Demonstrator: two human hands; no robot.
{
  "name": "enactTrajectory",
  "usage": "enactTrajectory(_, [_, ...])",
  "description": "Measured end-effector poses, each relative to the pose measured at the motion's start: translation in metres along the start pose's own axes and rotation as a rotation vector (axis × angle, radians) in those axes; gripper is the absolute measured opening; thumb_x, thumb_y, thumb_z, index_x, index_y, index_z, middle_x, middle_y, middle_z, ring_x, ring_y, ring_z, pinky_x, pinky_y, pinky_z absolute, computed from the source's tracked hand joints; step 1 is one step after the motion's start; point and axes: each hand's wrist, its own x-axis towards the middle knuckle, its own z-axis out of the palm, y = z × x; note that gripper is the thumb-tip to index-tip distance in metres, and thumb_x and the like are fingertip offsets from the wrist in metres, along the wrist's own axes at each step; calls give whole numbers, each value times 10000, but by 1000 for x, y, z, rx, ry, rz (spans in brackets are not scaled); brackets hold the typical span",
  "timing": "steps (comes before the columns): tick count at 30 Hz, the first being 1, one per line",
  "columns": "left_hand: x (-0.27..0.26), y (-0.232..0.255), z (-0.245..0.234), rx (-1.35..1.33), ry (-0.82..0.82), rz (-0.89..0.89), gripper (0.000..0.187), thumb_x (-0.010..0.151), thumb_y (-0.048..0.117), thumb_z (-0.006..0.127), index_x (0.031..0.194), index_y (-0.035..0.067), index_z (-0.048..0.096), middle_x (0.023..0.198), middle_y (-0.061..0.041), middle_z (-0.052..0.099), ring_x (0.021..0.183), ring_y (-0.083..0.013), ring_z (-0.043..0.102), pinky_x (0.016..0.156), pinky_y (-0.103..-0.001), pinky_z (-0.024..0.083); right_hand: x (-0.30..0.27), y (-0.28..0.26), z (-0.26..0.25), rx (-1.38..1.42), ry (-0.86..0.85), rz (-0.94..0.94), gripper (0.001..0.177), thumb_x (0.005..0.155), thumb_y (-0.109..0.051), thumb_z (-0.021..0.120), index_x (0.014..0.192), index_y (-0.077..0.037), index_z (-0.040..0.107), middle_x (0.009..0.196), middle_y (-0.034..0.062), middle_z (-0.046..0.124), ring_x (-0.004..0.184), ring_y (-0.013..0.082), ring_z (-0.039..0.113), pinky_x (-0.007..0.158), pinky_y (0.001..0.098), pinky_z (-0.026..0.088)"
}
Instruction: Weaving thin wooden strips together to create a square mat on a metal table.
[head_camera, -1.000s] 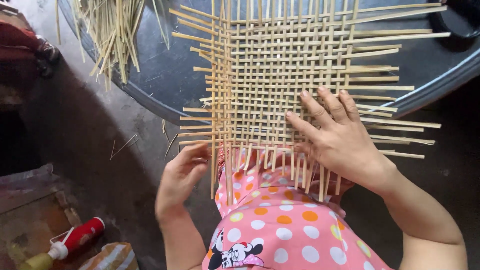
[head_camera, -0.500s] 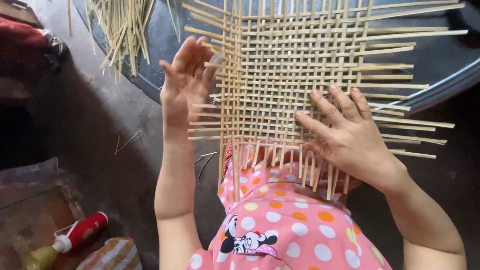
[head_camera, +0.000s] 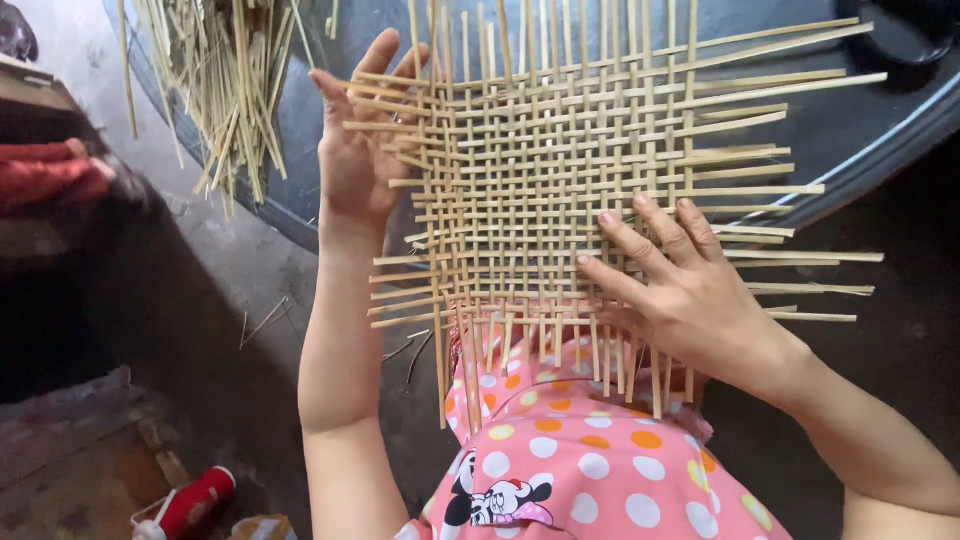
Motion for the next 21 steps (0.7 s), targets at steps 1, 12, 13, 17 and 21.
enactTrajectory(1, [-1,0,3,30,10,11,673,756,491,379,1248,31,371,1213,-186,439,1051,-297,501,884,-374,459,0,0,-3,54,-14,-13,453,737,-308,598,1153,-169,483,1297,154,388,1221,355,332,1017,480,182])
enactTrajectory(12, [-22,35,-55,333,339,272,410,795,346,489,1104,78,508,1081,-90,550,1003,-230,536,809,-355,482,-3,14,-86,156,239,101,309,849,-201,504,1057,25,542,1162,276,502,1090,440,522,959,530,406])
enactTrajectory(13, [-19,40,-57,427,420,333,290,807,264,536,1026,77,570,990,-77,609,910,-202,588,727,-309,499,12,14,-89,10,164,54,308,848,-274,548,1055,-54,607,1150,195,563,1064,364,571,920,459,424])
enactTrajectory(17, [-7,52,-59,1116,566,639,130,831,93,480,854,110,607,761,6,598,639,-65,521,458,-162,379,76,18,-49,-420,-8,-37,530,708,-554,495,1137,-243,503,1223,61,531,1087,180,518,906,267,398])
enactTrajectory(21, [11,71,-78,1858,643,1021,113,822,159,511,790,74,579,763,-62,549,728,-227,482,602,-329,406,113,12,-4,202,-443,380,698,773,-590,248,1349,-245,57,1352,199,-77,1218,388,-92,933,548,-70])
